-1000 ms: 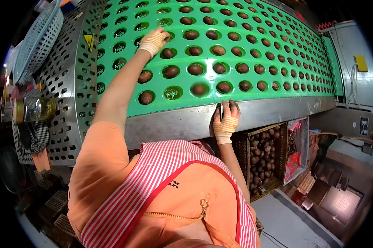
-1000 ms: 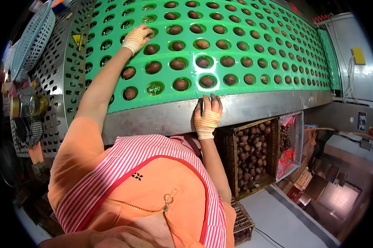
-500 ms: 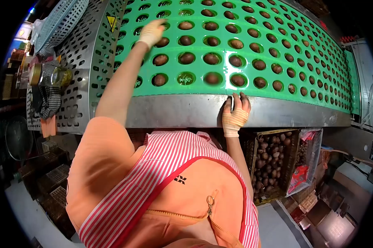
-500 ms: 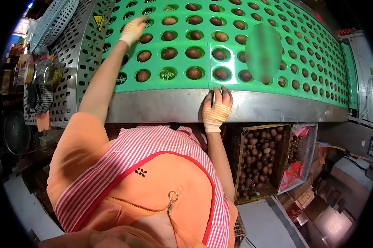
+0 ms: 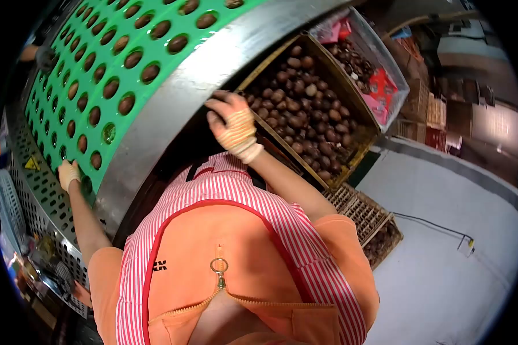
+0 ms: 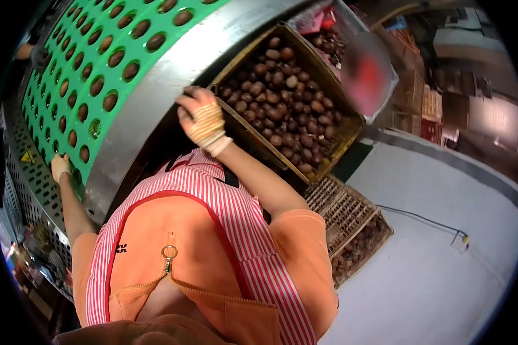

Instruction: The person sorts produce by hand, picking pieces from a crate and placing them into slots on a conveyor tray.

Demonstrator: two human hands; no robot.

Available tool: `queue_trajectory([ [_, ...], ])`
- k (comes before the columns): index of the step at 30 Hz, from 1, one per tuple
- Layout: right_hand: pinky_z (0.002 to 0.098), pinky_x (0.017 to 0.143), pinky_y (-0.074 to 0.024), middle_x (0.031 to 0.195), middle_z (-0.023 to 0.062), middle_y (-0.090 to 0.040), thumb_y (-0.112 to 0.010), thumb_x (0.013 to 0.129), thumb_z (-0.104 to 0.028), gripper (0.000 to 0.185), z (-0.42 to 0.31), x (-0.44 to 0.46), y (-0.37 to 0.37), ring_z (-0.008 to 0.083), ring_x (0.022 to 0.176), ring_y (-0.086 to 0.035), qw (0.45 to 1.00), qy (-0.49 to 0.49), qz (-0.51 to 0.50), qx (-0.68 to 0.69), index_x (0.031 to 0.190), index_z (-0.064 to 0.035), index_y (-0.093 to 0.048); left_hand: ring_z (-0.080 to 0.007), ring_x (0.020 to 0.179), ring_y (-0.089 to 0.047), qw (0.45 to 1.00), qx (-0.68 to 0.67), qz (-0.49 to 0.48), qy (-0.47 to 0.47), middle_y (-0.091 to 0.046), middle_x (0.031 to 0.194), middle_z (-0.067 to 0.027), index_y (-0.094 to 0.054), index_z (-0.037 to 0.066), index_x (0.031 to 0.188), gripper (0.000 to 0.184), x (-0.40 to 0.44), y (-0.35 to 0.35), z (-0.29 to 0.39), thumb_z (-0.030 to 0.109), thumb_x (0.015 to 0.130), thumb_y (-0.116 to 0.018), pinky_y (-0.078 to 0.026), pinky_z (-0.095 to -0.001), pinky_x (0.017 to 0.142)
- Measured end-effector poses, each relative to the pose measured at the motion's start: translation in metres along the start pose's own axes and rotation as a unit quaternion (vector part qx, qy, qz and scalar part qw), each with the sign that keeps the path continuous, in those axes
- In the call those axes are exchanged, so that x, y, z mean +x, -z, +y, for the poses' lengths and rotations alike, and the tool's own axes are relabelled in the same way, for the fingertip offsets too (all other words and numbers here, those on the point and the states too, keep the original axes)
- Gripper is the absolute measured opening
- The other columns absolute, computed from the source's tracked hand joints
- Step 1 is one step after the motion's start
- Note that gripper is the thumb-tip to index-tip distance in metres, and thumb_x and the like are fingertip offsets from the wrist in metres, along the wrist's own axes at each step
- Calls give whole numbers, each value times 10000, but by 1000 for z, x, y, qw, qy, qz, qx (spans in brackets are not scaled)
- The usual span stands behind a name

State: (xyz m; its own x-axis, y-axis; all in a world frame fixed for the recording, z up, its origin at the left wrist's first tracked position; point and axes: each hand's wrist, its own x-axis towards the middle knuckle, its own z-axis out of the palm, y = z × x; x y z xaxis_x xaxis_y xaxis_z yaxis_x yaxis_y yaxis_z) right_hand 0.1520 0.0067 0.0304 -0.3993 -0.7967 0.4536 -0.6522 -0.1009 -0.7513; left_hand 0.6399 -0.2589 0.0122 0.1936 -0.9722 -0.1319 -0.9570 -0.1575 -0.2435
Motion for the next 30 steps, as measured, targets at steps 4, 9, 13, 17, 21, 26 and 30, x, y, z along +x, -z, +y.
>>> queue_trajectory([
  [4, 437, 876, -491, 1052, 177, -640, -662, 771, -136, 318, 56, -20, 112, 365, 1021, -586, 973, -212, 22, -84, 1082, -72, -671, -351, 1121, -589, 940, -221, 164, -202, -586, 1277, -227, -486, 40, 1389, 602, -20, 75, 117, 257, 858, -669, -466, -419, 985],
  [9, 436, 1041, -431, 1445, 213, -389, -702, 793, -344, 682, 147, -67, 164, 405, 1252, -495, 869, -467, -28, -161, 1406, -152, -473, -295, 1187, -575, 792, -390, -86, -462, -587, 1306, -181, -540, 31, 1328, 567, -218, 151, 348, 284, 850, -708, -453, -386, 1007],
  [13, 455, 1069, -413, 1520, 146, -291, -709, 795, -350, 697, 158, -47, 132, 416, 1332, -388, 832, -519, -117, -157, 1429, -220, -451, -378, 1295, -456, 679, -237, -138, -681, -424, 1440, -180, -462, 166, 1411, 695, -293, 94, 470, 244, 777, -736, -427, -438, 1031],
  [17, 479, 1037, -451, 1532, 104, -229, -751, 784, -244, 649, 166, -47, 114, 430, 1325, -361, 812, -533, -126, -203, 1374, -181, -488, -369, 1402, -299, 605, 31, 72, -793, -292, 1527, -62, -434, 357, 1414, 679, -318, 56, 539, 127, 814, -650, -396, -620, 987],
  [21, 492, 1024, -452, 1510, 143, -256, -753, 771, -258, 565, 156, -48, 129, 444, 1288, -402, 832, -502, -143, -188, 1299, -217, -555, -365, 1401, -301, 530, 165, -13, -832, -228, 1560, -41, -459, 340, 1393, 766, -299, 63, 582, 264, 710, -797, -452, -586, 943],
  [26, 504, 1007, -446, 1455, 176, -321, -762, 727, -336, 541, 166, -64, 128, 464, 1238, -446, 860, -467, -112, -169, 1235, -247, -599, -376, 1251, -442, 530, 136, -43, -836, -293, 1495, -57, -643, 239, 1185, 524, -304, 61, 585, 265, 689, -810, -548, -434, 891],
  [30, 468, 1020, -434, 1400, 240, -381, -768, 713, -381, 588, 180, -62, 123, 437, 1223, -483, 878, -435, -116, -162, 1245, -189, -606, -359, 1109, -531, 596, 43, -47, -800, -424, 1332, -118, -611, 248, 1205, 438, -301, 36, 595, 313, 783, -709, -567, -455, 744],
])
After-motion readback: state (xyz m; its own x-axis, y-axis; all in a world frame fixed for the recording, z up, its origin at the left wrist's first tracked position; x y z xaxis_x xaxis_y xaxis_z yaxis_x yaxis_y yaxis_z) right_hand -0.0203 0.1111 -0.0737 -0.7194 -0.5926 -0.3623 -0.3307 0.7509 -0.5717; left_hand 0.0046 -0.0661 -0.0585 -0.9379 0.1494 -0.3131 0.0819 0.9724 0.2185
